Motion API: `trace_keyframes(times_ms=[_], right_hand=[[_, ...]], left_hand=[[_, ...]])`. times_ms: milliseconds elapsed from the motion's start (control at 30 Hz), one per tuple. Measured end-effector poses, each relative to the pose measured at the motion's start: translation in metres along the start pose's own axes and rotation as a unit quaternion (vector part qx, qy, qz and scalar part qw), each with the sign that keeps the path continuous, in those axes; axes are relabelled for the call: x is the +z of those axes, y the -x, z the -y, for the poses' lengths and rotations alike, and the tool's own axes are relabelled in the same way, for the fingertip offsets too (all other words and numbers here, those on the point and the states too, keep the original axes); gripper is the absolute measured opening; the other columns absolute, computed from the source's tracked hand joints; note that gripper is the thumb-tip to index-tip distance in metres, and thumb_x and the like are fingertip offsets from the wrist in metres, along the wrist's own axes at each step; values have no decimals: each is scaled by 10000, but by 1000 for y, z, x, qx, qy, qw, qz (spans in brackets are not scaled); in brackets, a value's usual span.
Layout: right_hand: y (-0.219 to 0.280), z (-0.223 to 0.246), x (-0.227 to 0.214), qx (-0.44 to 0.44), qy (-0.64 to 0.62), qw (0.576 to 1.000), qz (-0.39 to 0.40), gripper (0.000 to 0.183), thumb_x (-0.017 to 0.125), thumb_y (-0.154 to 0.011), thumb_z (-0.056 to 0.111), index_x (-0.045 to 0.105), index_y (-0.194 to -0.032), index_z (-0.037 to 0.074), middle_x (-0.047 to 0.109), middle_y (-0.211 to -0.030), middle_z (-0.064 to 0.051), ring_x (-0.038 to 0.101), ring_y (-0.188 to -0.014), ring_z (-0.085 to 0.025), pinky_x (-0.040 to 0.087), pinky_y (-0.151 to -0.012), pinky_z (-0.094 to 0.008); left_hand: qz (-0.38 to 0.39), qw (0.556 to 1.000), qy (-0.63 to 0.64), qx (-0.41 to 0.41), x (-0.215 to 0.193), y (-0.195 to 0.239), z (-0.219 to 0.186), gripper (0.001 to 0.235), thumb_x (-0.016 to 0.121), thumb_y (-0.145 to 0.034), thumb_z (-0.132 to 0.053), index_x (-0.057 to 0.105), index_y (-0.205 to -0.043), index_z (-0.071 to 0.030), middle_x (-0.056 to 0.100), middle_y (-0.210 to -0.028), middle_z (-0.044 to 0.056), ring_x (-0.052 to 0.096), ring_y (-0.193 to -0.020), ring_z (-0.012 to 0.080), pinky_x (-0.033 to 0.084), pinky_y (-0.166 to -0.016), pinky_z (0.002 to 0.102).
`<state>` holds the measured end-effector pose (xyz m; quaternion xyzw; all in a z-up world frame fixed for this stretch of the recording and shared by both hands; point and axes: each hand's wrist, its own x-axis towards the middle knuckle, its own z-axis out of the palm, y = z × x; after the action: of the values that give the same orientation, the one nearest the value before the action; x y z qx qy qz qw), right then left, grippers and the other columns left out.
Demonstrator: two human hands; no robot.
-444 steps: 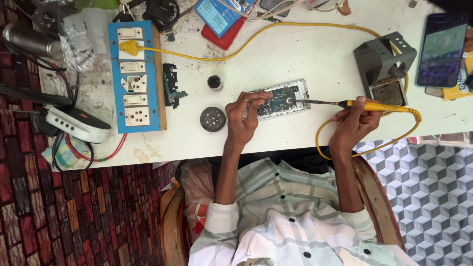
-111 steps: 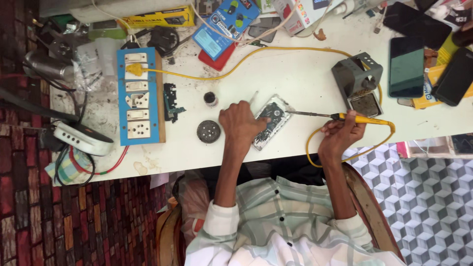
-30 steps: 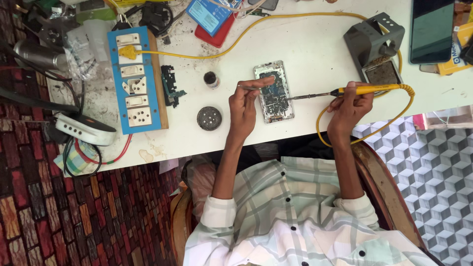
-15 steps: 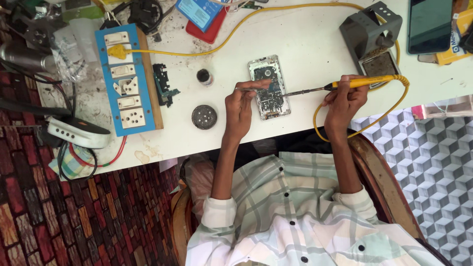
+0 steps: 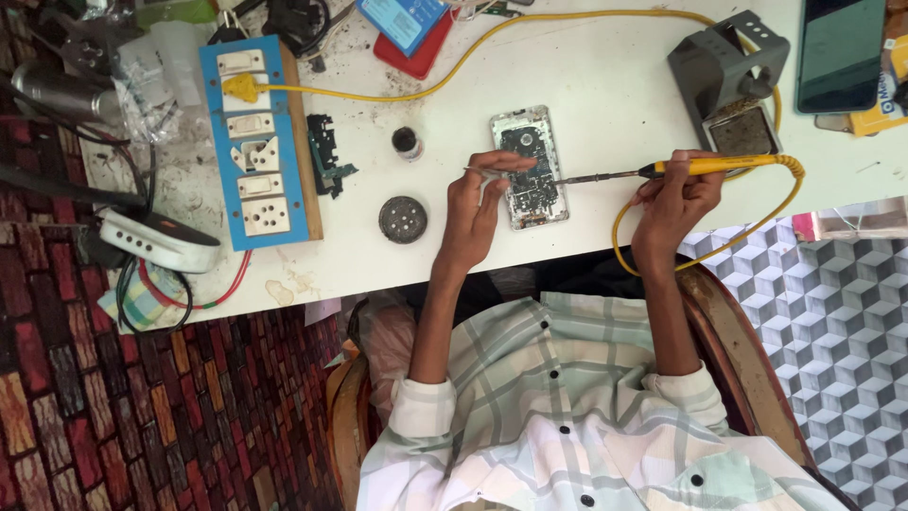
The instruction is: The person uses a soldering iron and a small tool to work on a circuit board. They repeatedly apply the soldering iron to various points on the board while holding the board steady with the other hand.
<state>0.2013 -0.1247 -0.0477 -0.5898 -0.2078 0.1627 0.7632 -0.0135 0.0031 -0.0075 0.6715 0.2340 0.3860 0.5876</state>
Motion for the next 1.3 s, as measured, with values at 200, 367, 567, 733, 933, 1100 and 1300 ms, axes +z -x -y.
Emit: trace_keyframes(times_ms=[200, 367, 567, 733, 933, 1100, 1300], right_hand=[[-1, 1, 1, 0, 3, 1000, -9, 132, 567, -1163, 129, 499, -1100, 35, 512, -805, -37, 511, -542, -102, 491, -503, -286], [1, -3, -3, -18, -9, 1000, -11, 135, 572, -1170, 139, 493, -1115, 44, 507, -808, -44, 496, -523, -114, 478, -502, -286], [3, -2, -4, -25, -44, 997, -54, 154, 581, -1159, 174, 492, -1146, 49, 506, -806, -53, 534, -541, -138, 490, -498, -292], [17, -8, -3, -42, -52, 994, -83, 166, 553, -1160, 203, 493, -1163, 48, 506, -810, -45, 519, -519, -129, 472, -481, -288], [14, -16, 2, -46, -35, 995, -87, 188, 576, -1185, 199, 479, -1157, 40, 510, -833, -53, 438, -504, -100, 409, -469, -258], [10, -8, 3, -24, 1, 998, -51, 204, 583, -1169, 206, 471, -1131, 40, 492, -871, -33, 462, -547, -105, 460, -516, -280], [20, -6, 8, -46, 20, 999, -12, 186, 546, -1199, 204, 444, -1157, 54, 499, -895, -46, 455, -536, -93, 448, -498, -250]], left_hand=[[-23, 999, -35, 25, 4, 0, 5, 176, 424, -1127, -43, 570, -1211, 8, 759, -1159, 139, 756, -1126, 245, 604, -1042, 364], [-27, 998, -38, 41, 3, 1, 11, 153, 442, -1106, 50, 576, -1168, 7, 757, -1118, 133, 771, -1084, 231, 635, -989, 346], [-42, 996, -59, 50, 3, 0, 15, 251, 418, -1018, 141, 546, -1202, 28, 746, -1100, 154, 761, -1062, 249, 630, -981, 338], [-45, 995, -68, 61, 5, 6, 17, 256, 392, -1018, 167, 523, -1194, 35, 703, -1164, 183, 771, -1061, 265, 597, -962, 318], [-43, 998, -23, 51, 5, 6, 16, 301, 379, -1000, 181, 524, -1238, 66, 705, -1136, 189, 756, -1089, 296, 640, -974, 331], [-45, 997, -34, 54, 5, 4, 14, 284, 380, -1009, 190, 517, -1224, 63, 711, -1138, 193, 758, -1091, 277, 599, -963, 335], [-45, 997, -42, 38, 5, 5, 13, 294, 382, -1005, 191, 518, -1237, 71, 718, -1116, 194, 762, -1079, 281, 613, -960, 337]])
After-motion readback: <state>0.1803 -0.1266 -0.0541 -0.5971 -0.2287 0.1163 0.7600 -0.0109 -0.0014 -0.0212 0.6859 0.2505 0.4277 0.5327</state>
